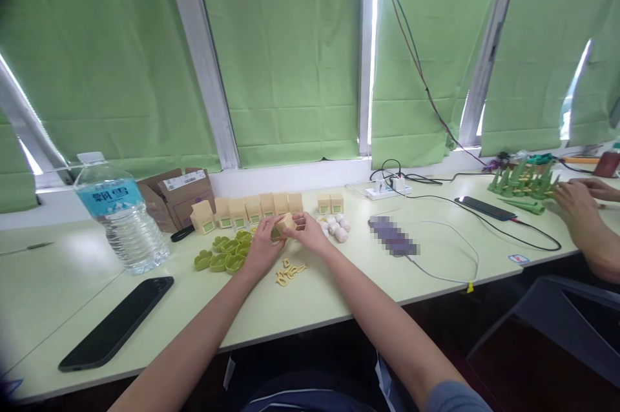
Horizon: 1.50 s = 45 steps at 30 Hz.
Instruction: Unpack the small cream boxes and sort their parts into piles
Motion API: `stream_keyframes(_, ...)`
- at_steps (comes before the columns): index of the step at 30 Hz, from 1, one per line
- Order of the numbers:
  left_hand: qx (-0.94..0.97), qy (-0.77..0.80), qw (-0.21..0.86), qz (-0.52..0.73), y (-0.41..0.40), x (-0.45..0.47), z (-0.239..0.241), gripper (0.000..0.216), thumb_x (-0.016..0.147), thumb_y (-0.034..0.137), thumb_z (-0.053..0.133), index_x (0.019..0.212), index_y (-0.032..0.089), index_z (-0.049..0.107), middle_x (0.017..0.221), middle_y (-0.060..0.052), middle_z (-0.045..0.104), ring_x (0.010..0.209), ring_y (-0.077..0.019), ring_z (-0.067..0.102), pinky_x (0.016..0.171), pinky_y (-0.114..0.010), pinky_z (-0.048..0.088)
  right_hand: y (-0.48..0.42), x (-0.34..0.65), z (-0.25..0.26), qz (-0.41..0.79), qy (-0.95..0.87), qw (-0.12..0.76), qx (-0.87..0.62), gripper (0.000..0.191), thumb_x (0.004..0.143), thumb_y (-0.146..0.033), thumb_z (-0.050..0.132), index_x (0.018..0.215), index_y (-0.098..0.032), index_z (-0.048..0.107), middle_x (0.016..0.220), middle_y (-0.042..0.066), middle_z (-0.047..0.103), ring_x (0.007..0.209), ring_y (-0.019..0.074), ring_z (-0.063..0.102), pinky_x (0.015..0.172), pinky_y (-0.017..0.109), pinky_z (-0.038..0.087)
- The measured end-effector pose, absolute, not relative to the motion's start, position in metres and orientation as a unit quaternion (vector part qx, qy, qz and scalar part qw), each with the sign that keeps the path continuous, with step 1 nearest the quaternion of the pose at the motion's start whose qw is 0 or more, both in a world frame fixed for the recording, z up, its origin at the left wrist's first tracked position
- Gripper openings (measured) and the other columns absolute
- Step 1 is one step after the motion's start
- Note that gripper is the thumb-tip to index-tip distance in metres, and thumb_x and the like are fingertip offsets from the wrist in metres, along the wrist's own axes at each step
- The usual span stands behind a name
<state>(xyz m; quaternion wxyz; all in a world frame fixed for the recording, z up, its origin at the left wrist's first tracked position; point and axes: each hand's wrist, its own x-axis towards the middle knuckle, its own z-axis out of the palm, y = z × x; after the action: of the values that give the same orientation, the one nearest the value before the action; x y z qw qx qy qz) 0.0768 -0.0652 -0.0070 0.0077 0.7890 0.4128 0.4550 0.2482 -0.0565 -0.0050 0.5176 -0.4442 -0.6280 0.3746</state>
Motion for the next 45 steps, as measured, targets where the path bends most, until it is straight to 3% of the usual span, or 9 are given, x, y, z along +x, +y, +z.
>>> stream_keyframes(5, 0.805, 0.396, -0.006, 0.442, -0.064, 0.075, -0.008, 0.056, 0.079, 0.012, 0.059, 0.132, 0.027, 0.053, 0.136, -0.009, 0.050, 0.127, -0.0269, 0.048, 0.108, -0.046, 0.042, -0.061, 0.250, -0.001, 0.412, -0.616, 0.499, -0.449, 0.055, 0.063, -0.039, 0.083, 0.102, -0.020, 0.048, 0.104, 0.007, 0.065, 0.090, 0.0190, 0.066, 0.073, 0.030, 0.052)
stream_keyframes(12, 0.823, 0.363, -0.003, 0.437, -0.064, 0.078, -0.009, 0.060, 0.078, 0.005, 0.053, 0.134, 0.027, 0.050, 0.135, -0.008, 0.052, 0.125, -0.0235, 0.050, 0.107, -0.044, 0.043, -0.073, 0.252, 0.006, 0.338, -0.647, 0.497, -0.469, 0.053, 0.058, -0.044, 0.079, 0.085, -0.022, 0.040, 0.084, -0.003, 0.055, 0.074, 0.0153, 0.056, 0.061, 0.026, 0.041)
stream_keyframes(29, 0.813, 0.438, -0.031, 0.383, -0.073, 0.085, -0.003, 0.069, 0.070, 0.001, 0.055, 0.134, 0.027, 0.052, 0.134, -0.009, 0.051, 0.116, -0.0259, 0.056, 0.098, -0.044, 0.049, -0.066, 0.251, -0.005, 0.254, -0.674, 0.498, -0.482, 0.040, 0.058, -0.038, 0.070, 0.083, -0.023, 0.042, 0.080, -0.004, 0.057, 0.069, 0.0147, 0.052, 0.061, 0.026, 0.040)
stream_keyframes(45, 0.794, 0.506, -0.093, 0.325, -0.077, 0.084, -0.002, 0.064, 0.077, 0.007, 0.057, 0.137, 0.026, 0.049, 0.132, -0.013, 0.048, 0.110, -0.0287, 0.058, 0.091, -0.042, 0.050, -0.071, 0.247, -0.001, 0.198, -0.672, 0.492, -0.516, 0.047, 0.061, -0.049, 0.073, 0.087, -0.023, 0.044, 0.081, -0.001, 0.059, 0.076, 0.0196, 0.056, 0.063, 0.028, 0.040)
